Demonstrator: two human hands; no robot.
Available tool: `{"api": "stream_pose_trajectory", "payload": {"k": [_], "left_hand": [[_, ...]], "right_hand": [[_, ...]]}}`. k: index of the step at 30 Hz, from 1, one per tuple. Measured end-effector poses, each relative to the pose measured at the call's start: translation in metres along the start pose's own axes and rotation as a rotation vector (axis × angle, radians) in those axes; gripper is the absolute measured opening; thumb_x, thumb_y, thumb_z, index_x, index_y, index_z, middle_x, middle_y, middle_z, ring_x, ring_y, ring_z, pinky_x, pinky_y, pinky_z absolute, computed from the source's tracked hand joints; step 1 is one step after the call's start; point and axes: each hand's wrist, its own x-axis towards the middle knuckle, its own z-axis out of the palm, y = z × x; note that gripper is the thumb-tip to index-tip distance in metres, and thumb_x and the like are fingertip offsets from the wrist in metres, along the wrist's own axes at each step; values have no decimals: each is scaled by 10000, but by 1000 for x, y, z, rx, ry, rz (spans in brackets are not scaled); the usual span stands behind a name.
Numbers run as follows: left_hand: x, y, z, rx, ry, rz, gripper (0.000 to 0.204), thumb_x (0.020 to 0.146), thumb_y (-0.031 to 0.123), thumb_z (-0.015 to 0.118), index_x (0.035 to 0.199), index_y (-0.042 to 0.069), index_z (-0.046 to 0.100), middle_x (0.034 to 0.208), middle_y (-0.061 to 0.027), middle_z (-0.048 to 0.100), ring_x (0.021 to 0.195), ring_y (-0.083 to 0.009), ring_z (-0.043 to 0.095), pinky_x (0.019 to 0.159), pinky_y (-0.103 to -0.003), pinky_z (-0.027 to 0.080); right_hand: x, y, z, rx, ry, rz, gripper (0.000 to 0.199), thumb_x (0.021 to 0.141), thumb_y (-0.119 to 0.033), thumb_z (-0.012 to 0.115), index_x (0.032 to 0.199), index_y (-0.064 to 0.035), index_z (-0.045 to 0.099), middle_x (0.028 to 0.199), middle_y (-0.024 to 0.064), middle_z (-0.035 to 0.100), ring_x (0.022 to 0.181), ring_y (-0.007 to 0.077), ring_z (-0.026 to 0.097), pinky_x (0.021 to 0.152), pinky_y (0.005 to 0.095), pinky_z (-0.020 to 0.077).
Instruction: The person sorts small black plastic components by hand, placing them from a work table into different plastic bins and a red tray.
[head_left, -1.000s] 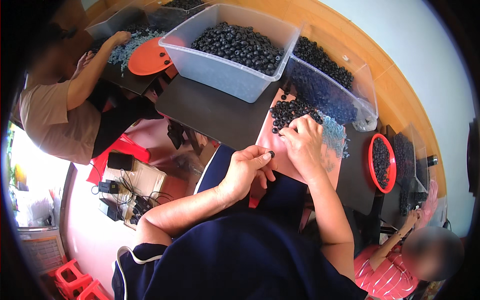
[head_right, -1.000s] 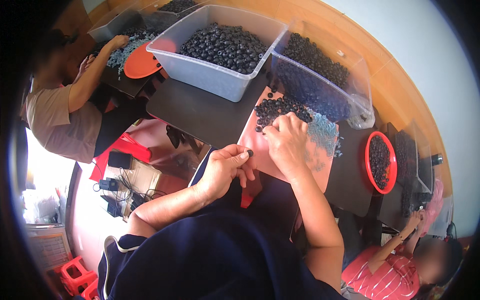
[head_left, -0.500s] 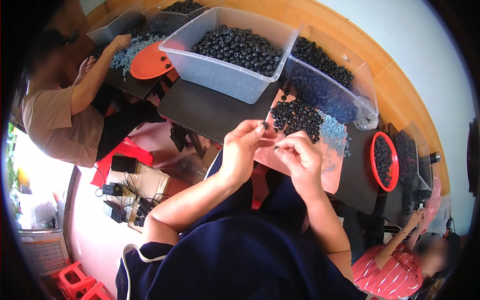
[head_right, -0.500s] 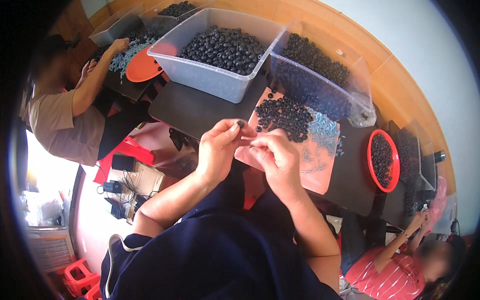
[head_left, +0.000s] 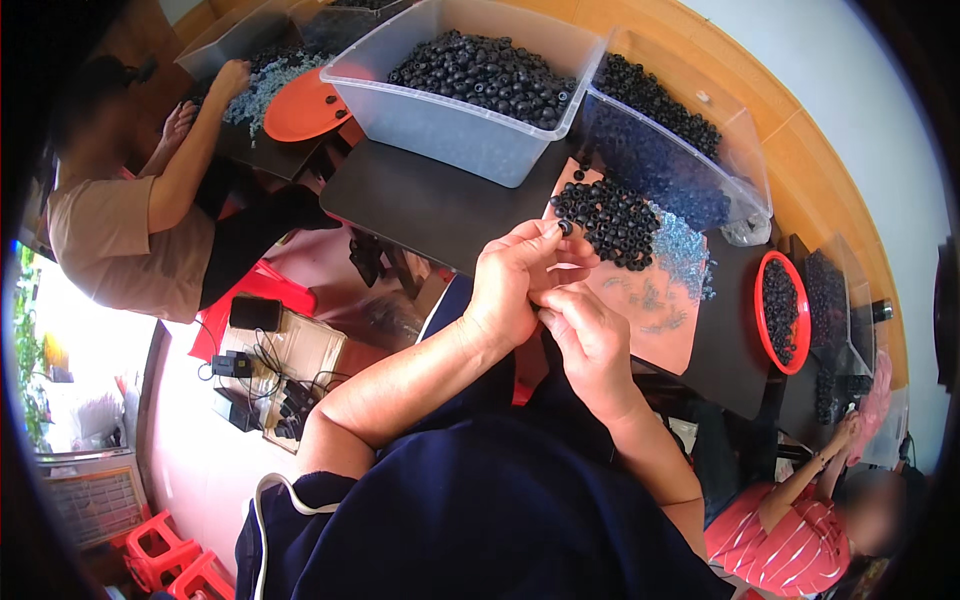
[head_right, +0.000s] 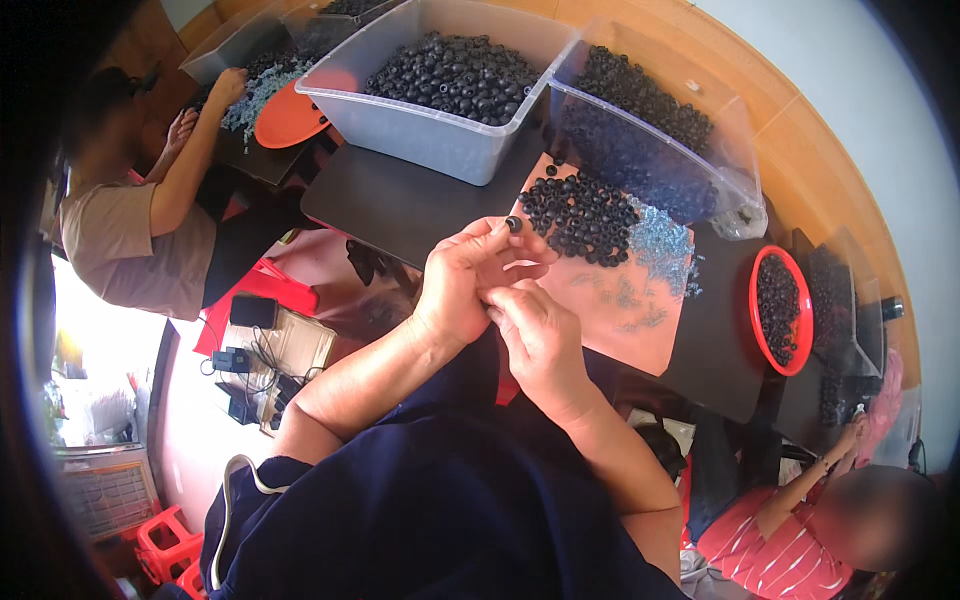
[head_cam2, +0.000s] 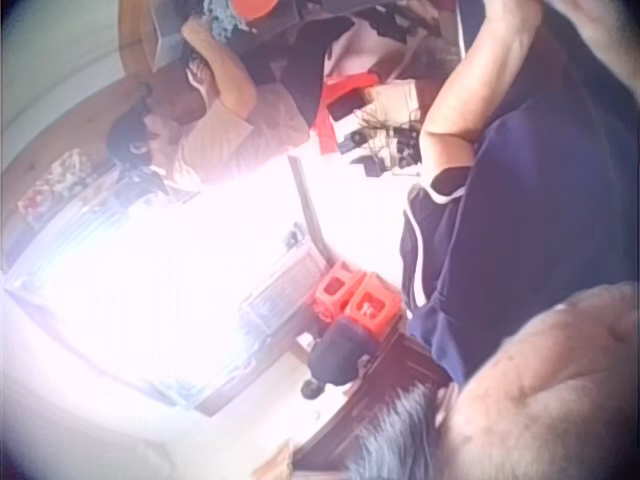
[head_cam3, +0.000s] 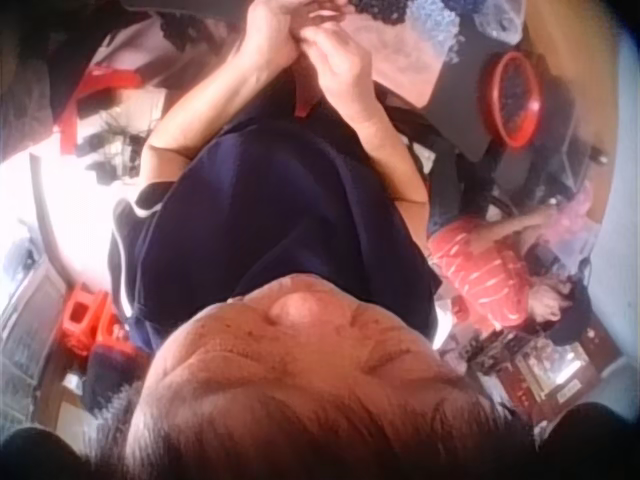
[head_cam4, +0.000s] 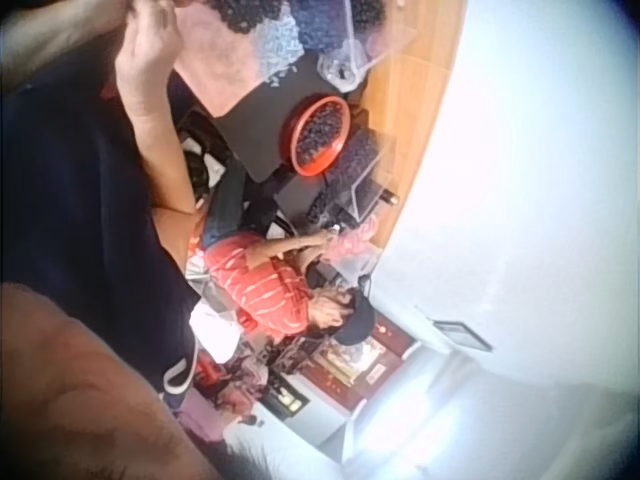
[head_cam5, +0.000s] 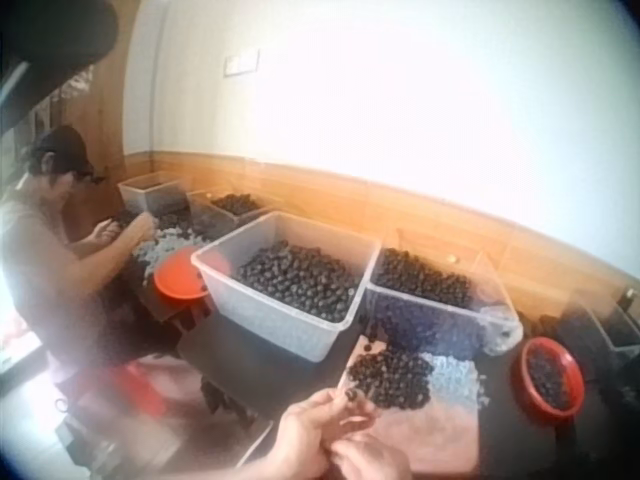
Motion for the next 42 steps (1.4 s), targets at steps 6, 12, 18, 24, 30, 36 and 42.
{"api": "stream_pose_trajectory", "payload": {"k": [6,12,18,24,30,36,42], "left_hand": [[-4,-9,-4,20,25,-60,205,1016,160,520,1084,-24,579,1016,-162,659,997,-296,663,931,-405,529],[-7,-16,-9,-17,-25,-78,199,1020,141,519,1112,-22,587,1040,-145,665,991,-258,663,908,-379,534],[-20,-27,-10,329,-19,52,185,1021,127,564,1114,-14,639,954,-67,678,891,-137,645,825,-282,514],[-25,-24,-5,496,-95,107,186,1025,121,562,1110,-25,640,900,-60,673,827,-129,635,766,-262,511],[-29,-24,-6,475,-127,64,191,1023,113,561,1120,-36,631,869,-58,657,766,-118,597,704,-263,503],[-30,-25,-6,467,-140,65,192,1020,106,566,1126,-42,627,861,-66,659,754,-127,607,680,-258,501],[-32,-25,-8,480,-121,34,187,1016,99,569,1123,-43,626,853,-69,661,743,-131,616,671,-257,503]], "right_hand": [[-6,9,2,39,-13,118,134,848,90,645,959,16,626,884,111,672,794,217,670,711,307,526],[-13,10,-1,-100,1,72,153,831,18,689,955,-19,609,888,148,656,790,311,670,674,374,519],[11,12,-41,219,219,306,79,904,-13,681,978,2,657,881,47,684,823,117,640,741,283,515],[7,30,-41,720,170,473,58,908,-31,671,965,-19,678,959,3,672,914,84,597,895,249,442],[-1,37,-31,892,187,470,61,932,-38,648,990,-18,654,969,27,662,909,121,609,880,279,469],[-4,26,-27,1100,190,452,70,947,-40,632,996,10,639,994,66,657,920,158,625,827,300,515],[-11,41,-25,733,225,389,64,922,-4,656,983,11,663,1010,52,648,927,150,622,837,276,495]]}}
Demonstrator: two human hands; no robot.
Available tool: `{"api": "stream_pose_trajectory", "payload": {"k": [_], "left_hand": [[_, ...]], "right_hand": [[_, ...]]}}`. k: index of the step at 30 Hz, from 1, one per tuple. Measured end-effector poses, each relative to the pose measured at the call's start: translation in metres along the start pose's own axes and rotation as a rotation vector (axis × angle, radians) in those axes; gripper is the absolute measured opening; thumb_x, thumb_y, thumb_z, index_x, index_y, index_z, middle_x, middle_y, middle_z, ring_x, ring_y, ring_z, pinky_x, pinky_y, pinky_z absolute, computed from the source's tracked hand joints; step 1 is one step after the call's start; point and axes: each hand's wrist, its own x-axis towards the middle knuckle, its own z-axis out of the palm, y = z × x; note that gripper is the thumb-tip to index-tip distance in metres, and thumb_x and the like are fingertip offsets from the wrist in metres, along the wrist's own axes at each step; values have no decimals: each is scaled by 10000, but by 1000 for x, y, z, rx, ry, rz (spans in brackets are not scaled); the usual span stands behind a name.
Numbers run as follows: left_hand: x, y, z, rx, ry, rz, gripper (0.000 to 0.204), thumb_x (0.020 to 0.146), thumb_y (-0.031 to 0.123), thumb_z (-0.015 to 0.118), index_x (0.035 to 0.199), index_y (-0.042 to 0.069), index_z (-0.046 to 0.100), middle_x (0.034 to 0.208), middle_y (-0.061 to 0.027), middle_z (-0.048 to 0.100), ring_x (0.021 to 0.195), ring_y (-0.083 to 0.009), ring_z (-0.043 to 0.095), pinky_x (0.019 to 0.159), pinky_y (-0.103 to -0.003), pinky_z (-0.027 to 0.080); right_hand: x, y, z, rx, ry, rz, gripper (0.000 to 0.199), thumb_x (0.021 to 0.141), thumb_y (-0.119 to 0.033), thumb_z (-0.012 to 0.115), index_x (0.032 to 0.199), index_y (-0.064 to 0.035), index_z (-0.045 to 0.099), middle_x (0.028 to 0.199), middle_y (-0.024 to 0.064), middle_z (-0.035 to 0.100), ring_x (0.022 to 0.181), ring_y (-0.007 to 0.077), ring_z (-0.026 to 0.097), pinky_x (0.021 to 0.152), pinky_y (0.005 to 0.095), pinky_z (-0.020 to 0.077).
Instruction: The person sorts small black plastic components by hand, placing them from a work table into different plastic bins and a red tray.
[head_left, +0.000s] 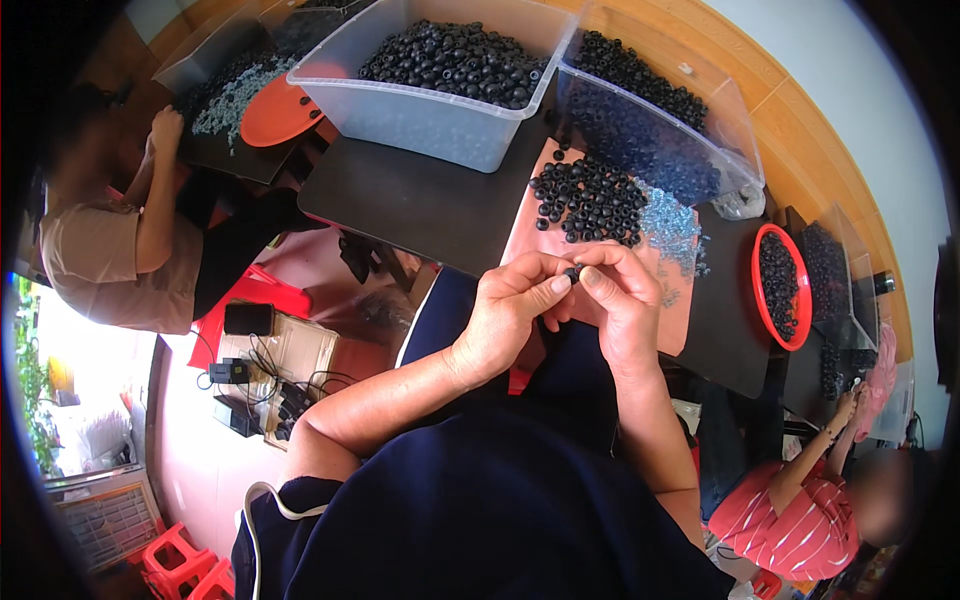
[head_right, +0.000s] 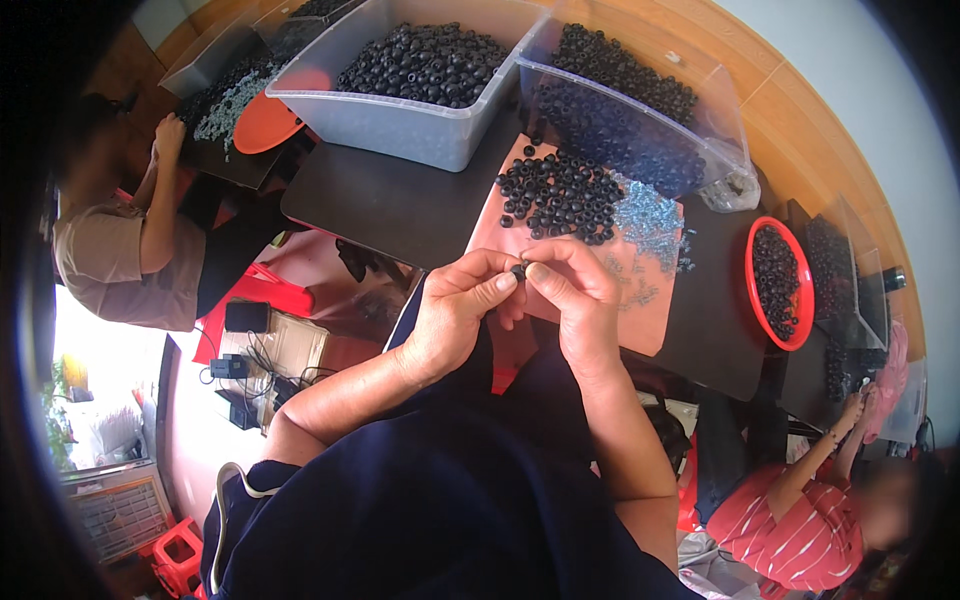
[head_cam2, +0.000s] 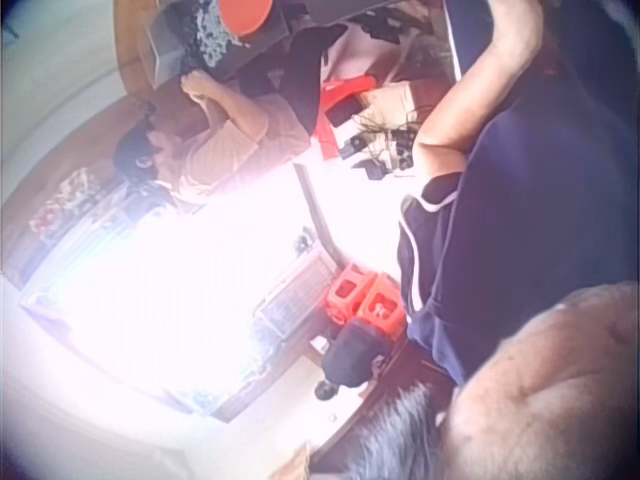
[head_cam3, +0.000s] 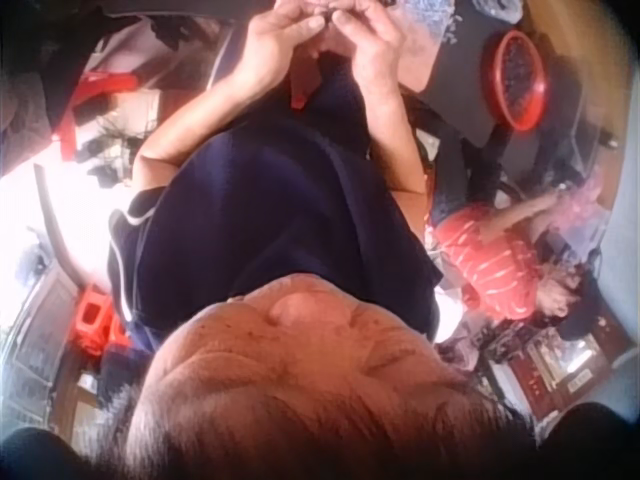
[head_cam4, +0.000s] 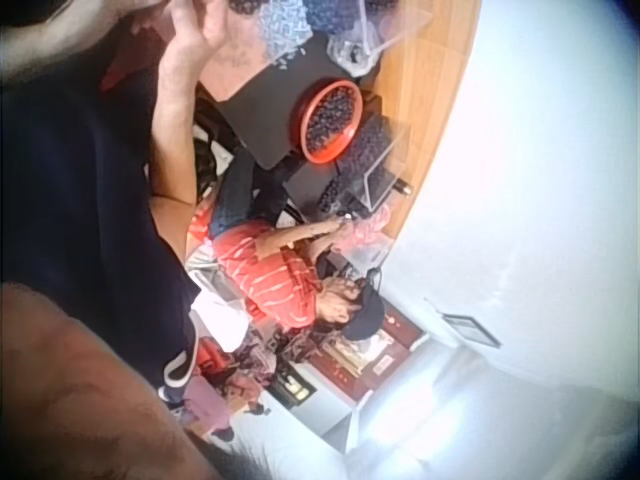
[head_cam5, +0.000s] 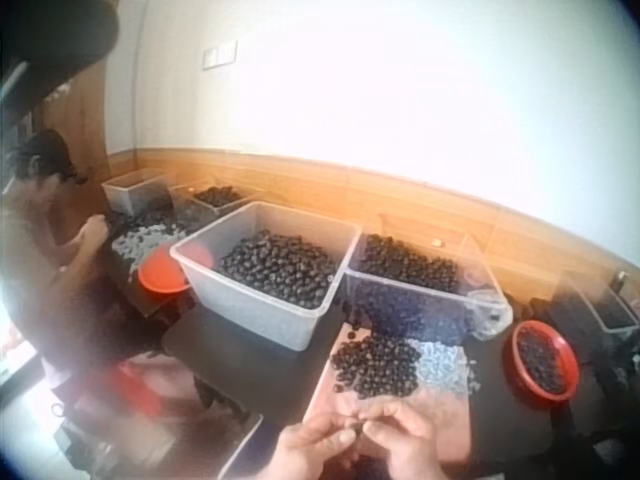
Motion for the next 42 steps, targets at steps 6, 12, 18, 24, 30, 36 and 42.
{"api": "stream_pose_trajectory", "payload": {"k": [6,12,18,24,30,36,42], "left_hand": [[-1,-2,0,29,14,-9,183,1017,106,572,1117,-36,629,838,-58,658,736,-121,619,661,-250,504],[-5,1,3,156,-33,-30,165,1007,149,608,1058,-4,644,794,-17,642,671,-63,586,587,-204,483],[-7,-2,2,64,13,-121,154,1000,150,616,1029,2,651,784,-22,651,652,-69,602,556,-198,484],[-9,-2,3,61,51,-163,138,992,112,606,1007,-17,652,798,-53,683,655,-89,625,550,-208,492],[-10,-9,6,-29,122,-129,146,979,97,611,1001,-37,665,798,-76,693,634,-117,630,542,-232,506],[-13,-13,8,-36,173,-141,138,973,92,619,955,-32,678,752,-65,681,553,-116,600,496,-237,489],[-15,-9,2,-77,111,-131,127,962,93,634,942,-25,675,725,-58,674,520,-98,582,452,-226,462]], "right_hand": [[1,-12,-3,-605,-52,-416,79,880,10,683,956,21,663,944,67,654,875,151,627,790,272,491],[-3,-6,-10,-471,-64,-295,98,858,34,691,949,15,661,900,84,651,834,171,629,750,281,496],[-6,-13,-8,-613,-89,-355,95,851,40,683,938,14,655,891,97,644,810,202,629,731,301,499],[-8,-17,-7,-867,-151,-521,160,815,41,670,966,-2,641,896,138,618,814,309,609,714,379,496],[-13,-11,-2,-1037,-155,-625,307,716,-15,710,1008,-26,613,928,130,587,861,344,584,752,446,462],[-14,3,4,-1083,-71,-811,281,664,22,676,930,-4,590,830,120,543,767,323,560,670,428,447],[-14,5,4,-1041,-160,-801,275,699,18,682,960,-6,601,851,121,561,771,326,573,691,421,464]]}}
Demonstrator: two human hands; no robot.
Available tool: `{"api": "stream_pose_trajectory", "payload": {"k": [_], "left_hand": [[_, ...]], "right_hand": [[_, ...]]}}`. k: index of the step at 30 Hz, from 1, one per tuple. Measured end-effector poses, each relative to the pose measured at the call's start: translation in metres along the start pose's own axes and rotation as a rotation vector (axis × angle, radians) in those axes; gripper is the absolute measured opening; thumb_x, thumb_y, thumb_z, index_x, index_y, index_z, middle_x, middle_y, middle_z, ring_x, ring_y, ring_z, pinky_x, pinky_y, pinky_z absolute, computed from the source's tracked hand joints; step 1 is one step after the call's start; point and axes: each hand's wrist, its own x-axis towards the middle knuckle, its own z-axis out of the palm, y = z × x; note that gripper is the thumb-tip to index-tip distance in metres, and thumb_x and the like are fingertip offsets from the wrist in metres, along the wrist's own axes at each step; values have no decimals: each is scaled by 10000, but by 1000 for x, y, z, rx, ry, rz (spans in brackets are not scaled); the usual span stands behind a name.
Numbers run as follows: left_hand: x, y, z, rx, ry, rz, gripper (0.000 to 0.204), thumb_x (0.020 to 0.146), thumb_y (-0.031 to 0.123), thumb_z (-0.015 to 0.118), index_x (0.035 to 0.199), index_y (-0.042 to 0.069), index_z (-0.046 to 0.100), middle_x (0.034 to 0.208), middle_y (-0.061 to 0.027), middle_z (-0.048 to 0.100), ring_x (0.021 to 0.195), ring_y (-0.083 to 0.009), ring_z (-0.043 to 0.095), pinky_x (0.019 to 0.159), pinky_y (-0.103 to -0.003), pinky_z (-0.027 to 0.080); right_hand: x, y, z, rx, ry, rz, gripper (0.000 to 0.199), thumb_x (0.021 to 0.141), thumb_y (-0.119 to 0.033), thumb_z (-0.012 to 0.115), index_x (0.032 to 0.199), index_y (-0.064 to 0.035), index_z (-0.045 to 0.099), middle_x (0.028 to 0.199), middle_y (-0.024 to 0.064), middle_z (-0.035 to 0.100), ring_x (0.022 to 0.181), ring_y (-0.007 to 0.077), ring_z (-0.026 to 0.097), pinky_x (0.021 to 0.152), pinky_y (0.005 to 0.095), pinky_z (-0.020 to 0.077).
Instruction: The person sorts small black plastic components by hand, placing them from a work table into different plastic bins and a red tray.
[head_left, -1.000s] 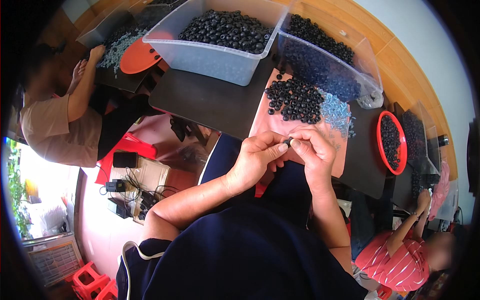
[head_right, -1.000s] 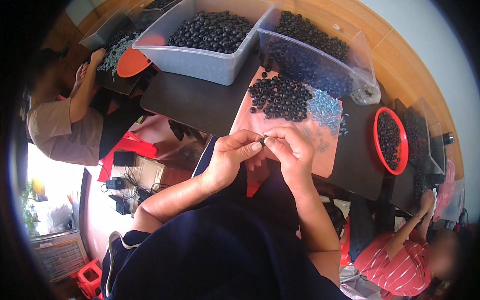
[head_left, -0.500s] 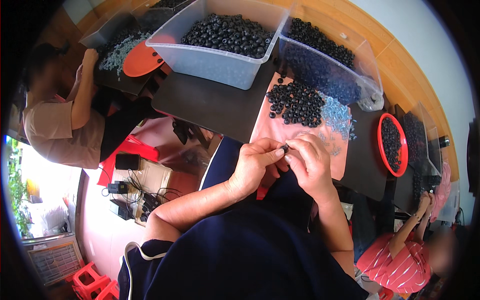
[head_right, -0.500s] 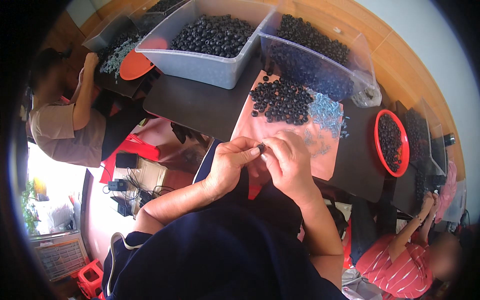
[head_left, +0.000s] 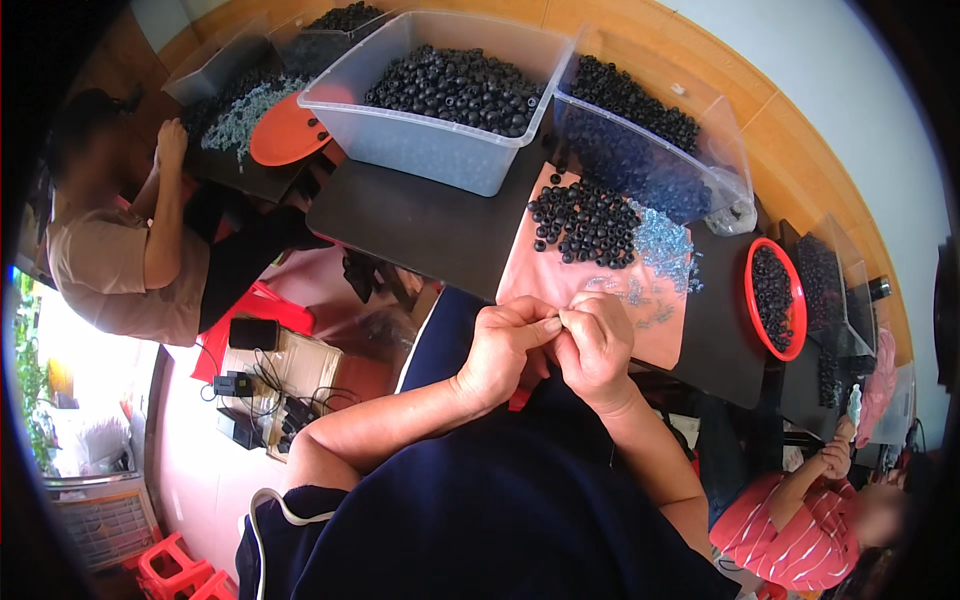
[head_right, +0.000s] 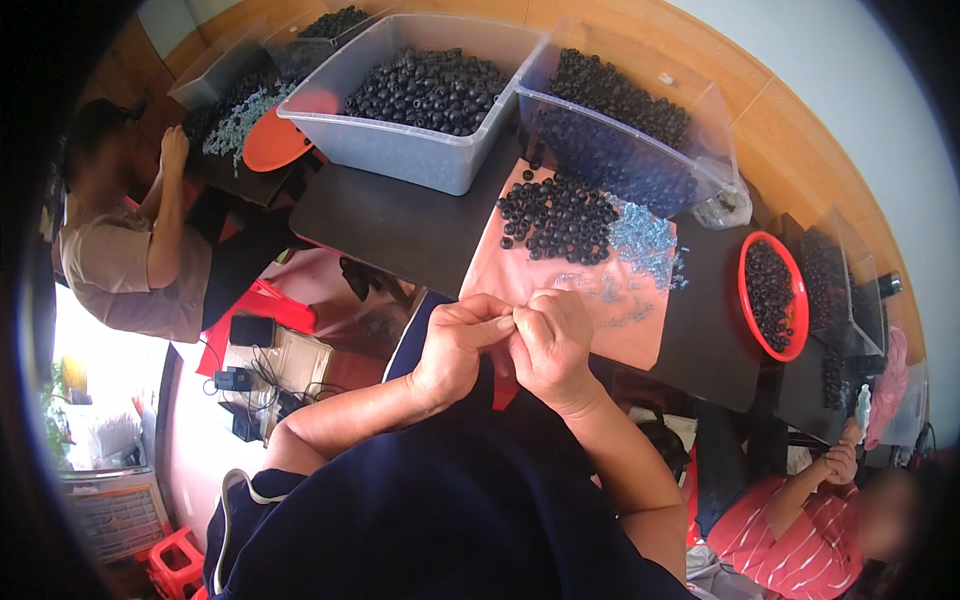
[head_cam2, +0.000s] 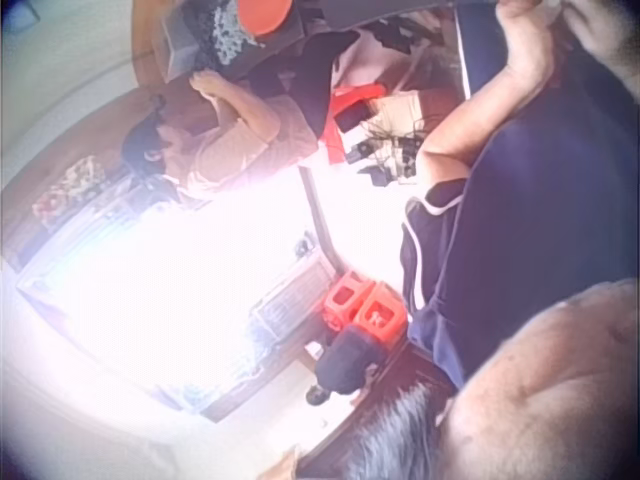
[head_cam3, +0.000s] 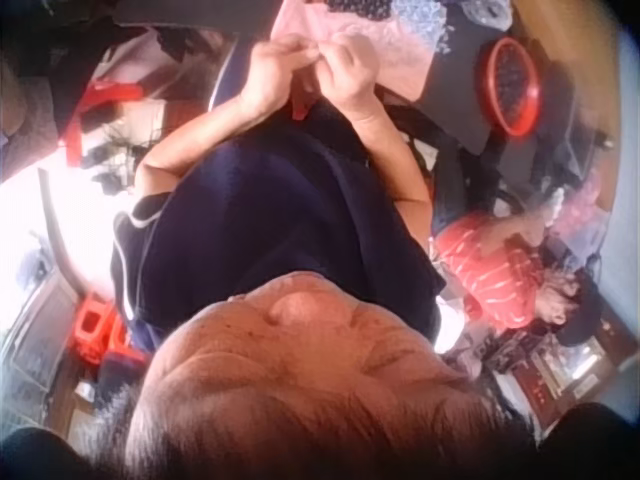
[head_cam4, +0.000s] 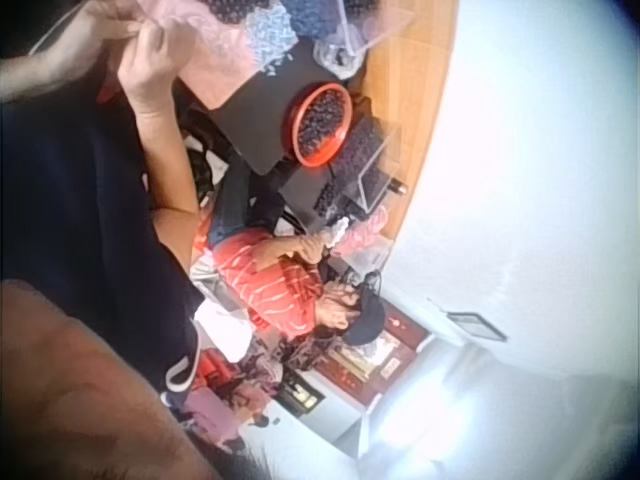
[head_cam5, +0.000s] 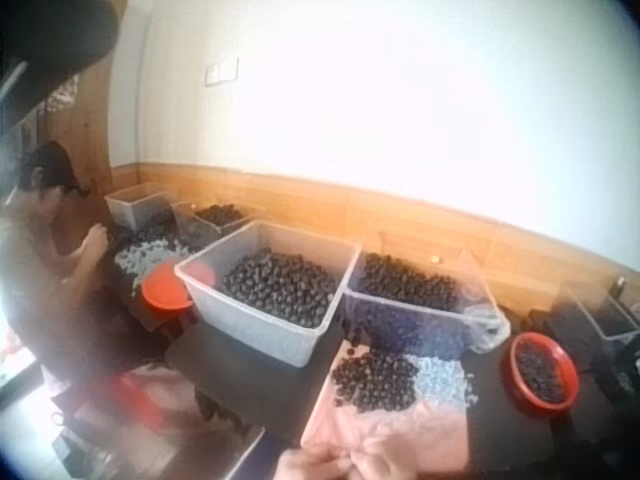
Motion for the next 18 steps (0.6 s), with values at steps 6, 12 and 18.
{"api": "stream_pose_trajectory", "payload": {"k": [6,12,18], "left_hand": [[26,98,-1,553,81,498,141,904,79,665,923,-59,684,803,-93,695,663,-137,666,525,-253,519],[89,170,-1,1069,265,1035,327,793,64,747,1108,15,675,860,-45,674,714,-127,626,586,-266,477],[38,88,-23,753,100,572,124,851,42,707,963,-5,685,855,-41,685,717,-107,627,570,-243,479]], "right_hand": [[43,12,-12,8,52,38,330,734,-89,757,1048,-74,655,946,78,600,865,290,589,776,398,437],[58,54,23,-310,-120,-91,176,698,-55,724,858,-118,683,982,28,596,982,260,571,826,395,408],[51,62,23,-348,-171,-68,199,731,-82,706,913,-124,639,1012,41,597,1022,271,565,832,417,416]]}}
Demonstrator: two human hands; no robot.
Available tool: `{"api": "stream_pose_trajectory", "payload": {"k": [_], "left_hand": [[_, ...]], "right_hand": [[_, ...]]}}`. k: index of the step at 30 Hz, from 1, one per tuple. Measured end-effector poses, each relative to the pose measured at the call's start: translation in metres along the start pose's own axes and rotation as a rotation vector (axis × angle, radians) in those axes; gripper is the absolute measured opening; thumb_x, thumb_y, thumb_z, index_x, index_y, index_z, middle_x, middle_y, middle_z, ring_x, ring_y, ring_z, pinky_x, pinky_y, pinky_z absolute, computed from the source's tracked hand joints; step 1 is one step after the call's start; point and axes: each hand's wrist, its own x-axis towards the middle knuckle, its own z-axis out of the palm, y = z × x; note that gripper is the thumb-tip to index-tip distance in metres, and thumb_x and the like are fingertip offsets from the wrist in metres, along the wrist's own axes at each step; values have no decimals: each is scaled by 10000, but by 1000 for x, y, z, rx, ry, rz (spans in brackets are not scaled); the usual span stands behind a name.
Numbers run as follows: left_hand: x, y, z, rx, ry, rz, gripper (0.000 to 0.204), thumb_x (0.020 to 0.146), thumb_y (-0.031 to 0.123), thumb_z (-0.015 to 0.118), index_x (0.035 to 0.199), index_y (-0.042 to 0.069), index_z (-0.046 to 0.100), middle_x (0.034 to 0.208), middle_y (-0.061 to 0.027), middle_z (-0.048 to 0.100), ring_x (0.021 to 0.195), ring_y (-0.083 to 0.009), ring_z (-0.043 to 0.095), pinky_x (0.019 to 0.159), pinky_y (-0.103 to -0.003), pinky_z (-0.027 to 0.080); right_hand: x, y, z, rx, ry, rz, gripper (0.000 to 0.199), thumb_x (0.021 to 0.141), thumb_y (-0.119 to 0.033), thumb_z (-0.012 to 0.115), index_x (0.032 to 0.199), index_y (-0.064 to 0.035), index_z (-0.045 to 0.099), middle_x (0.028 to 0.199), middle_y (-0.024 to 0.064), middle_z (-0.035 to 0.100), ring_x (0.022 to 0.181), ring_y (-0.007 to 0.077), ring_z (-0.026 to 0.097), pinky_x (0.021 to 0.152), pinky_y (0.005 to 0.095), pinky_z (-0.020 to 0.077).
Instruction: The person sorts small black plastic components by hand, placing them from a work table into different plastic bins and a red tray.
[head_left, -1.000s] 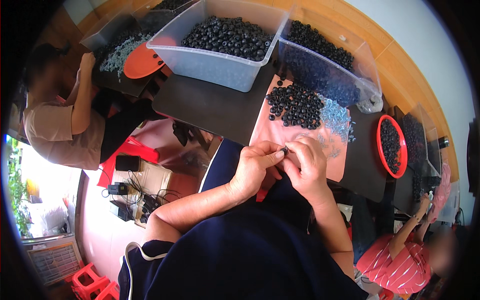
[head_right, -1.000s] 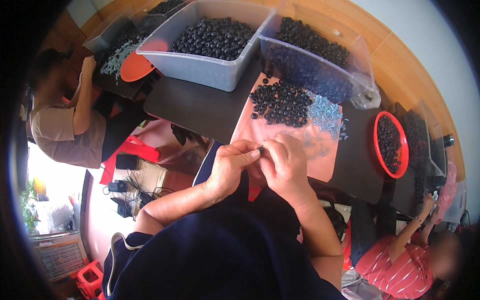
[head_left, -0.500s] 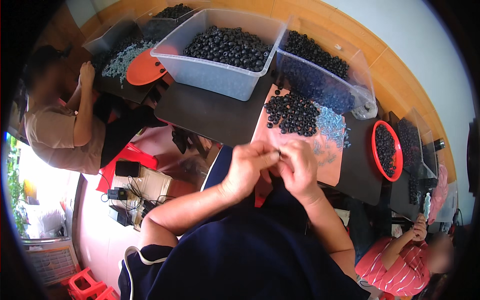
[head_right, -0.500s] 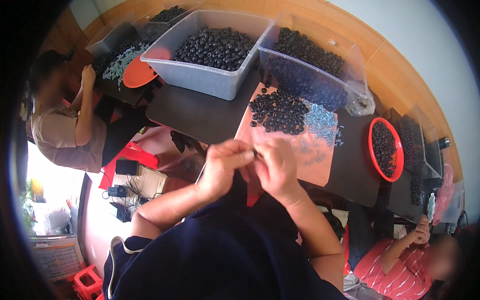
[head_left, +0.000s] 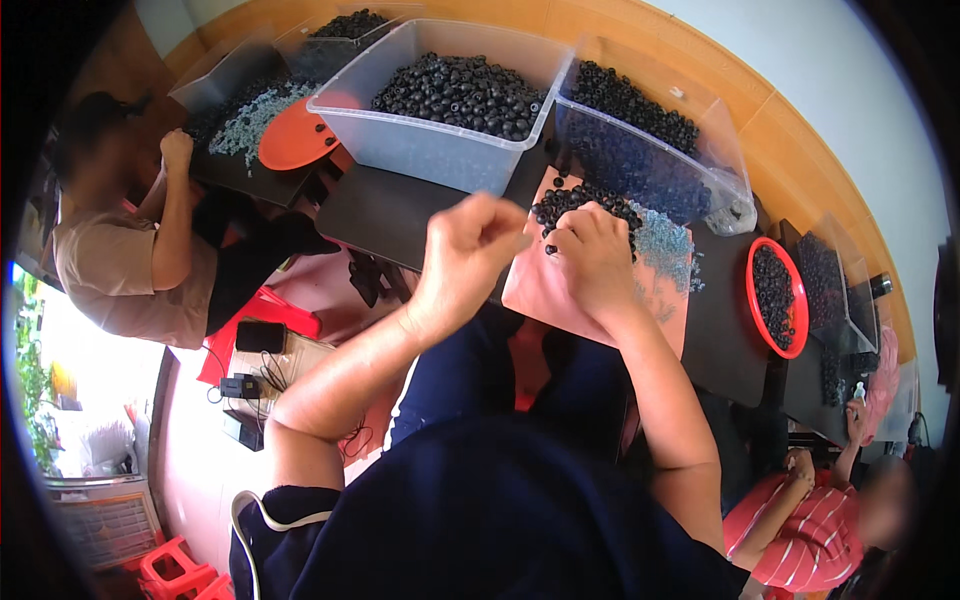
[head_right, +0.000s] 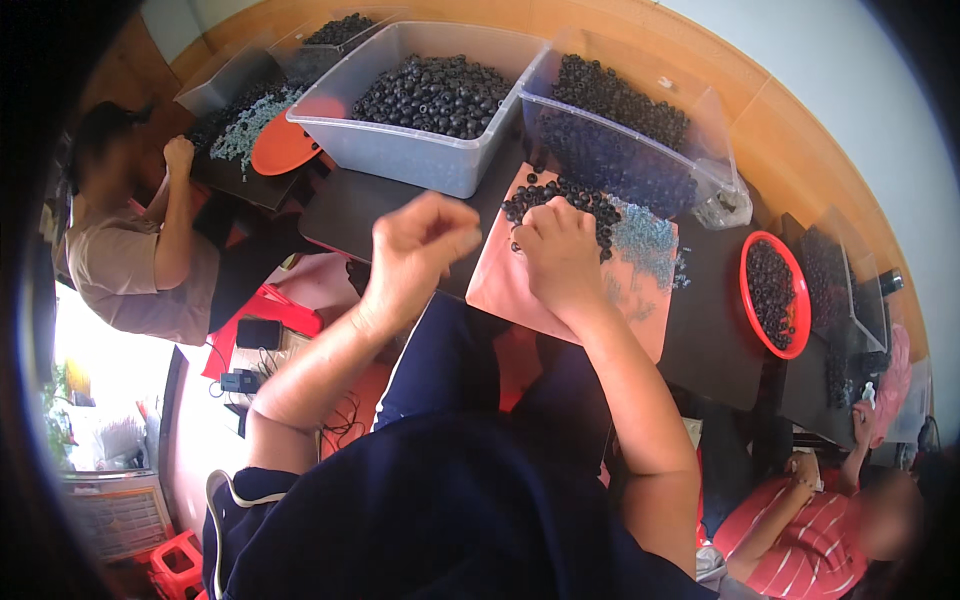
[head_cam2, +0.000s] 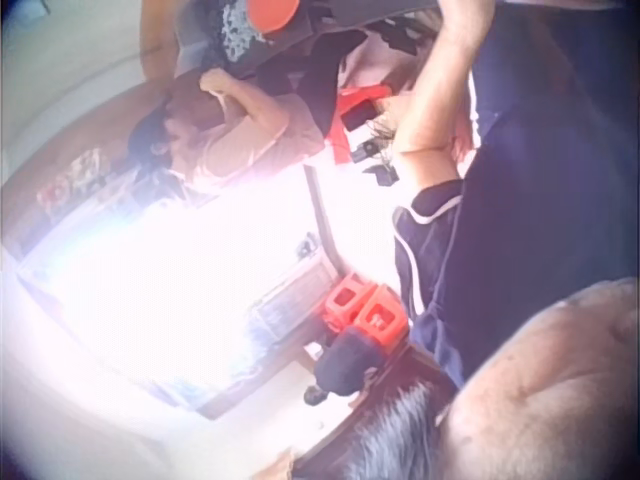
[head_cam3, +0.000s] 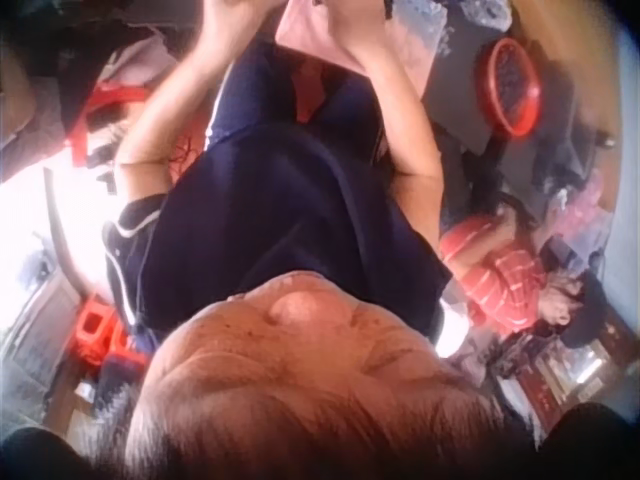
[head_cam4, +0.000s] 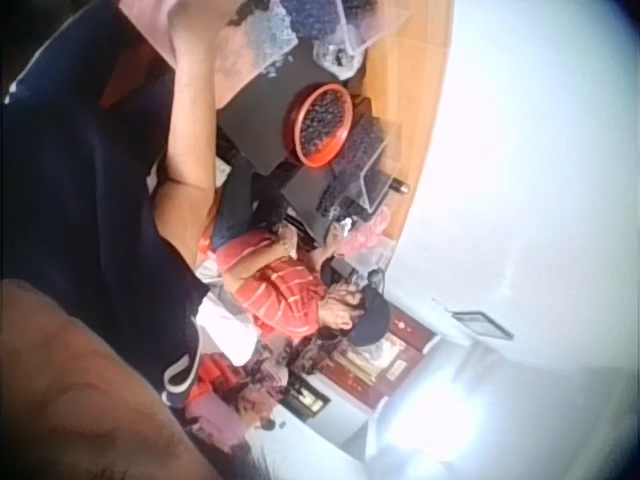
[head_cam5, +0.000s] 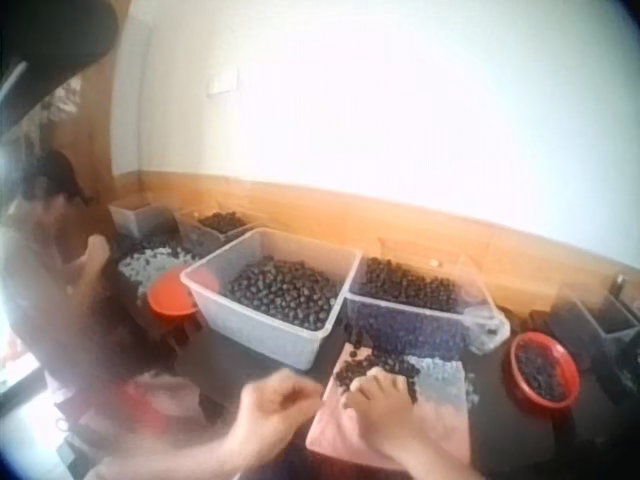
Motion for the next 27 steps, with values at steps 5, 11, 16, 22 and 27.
{"api": "stream_pose_trajectory", "payload": {"k": [5,11,16,22,27], "left_hand": [[-33,-21,13,-402,-176,-439,143,928,42,658,1021,-65,677,856,-122,689,725,-156,665,521,-258,499],[-38,-11,29,-882,-369,-687,214,960,126,662,1064,-61,652,872,-123,699,718,-179,672,544,-261,510],[-63,-14,40,-863,-292,-795,185,952,126,672,1013,-48,662,839,-128,698,660,-181,668,514,-256,510],[-68,-12,45,-869,-357,-838,196,962,115,652,1044,-63,659,845,-131,695,682,-186,673,528,-267,535],[-69,-15,44,-800,-442,-785,220,989,112,605,1119,-59,649,906,-139,697,762,-205,694,583,-289,534]], "right_hand": [[2,-25,-48,378,38,62,218,738,-7,712,940,-42,635,971,62,608,920,285,603,794,399,452],[-30,-41,-52,676,125,224,236,764,-20,722,988,-62,661,936,83,611,848,288,606,746,395,463],[-52,-58,-54,442,185,165,257,744,-59,756,981,-42,658,942,79,608,859,285,612,754,398,464],[-77,-61,-50,714,180,356,267,749,-54,763,1001,-33,680,979,93,615,883,278,616,787,381,477],[-76,-53,-63,636,128,314,251,760,-80,771,997,-45,695,986,90,623,923,294,616,817,401,479]]}}
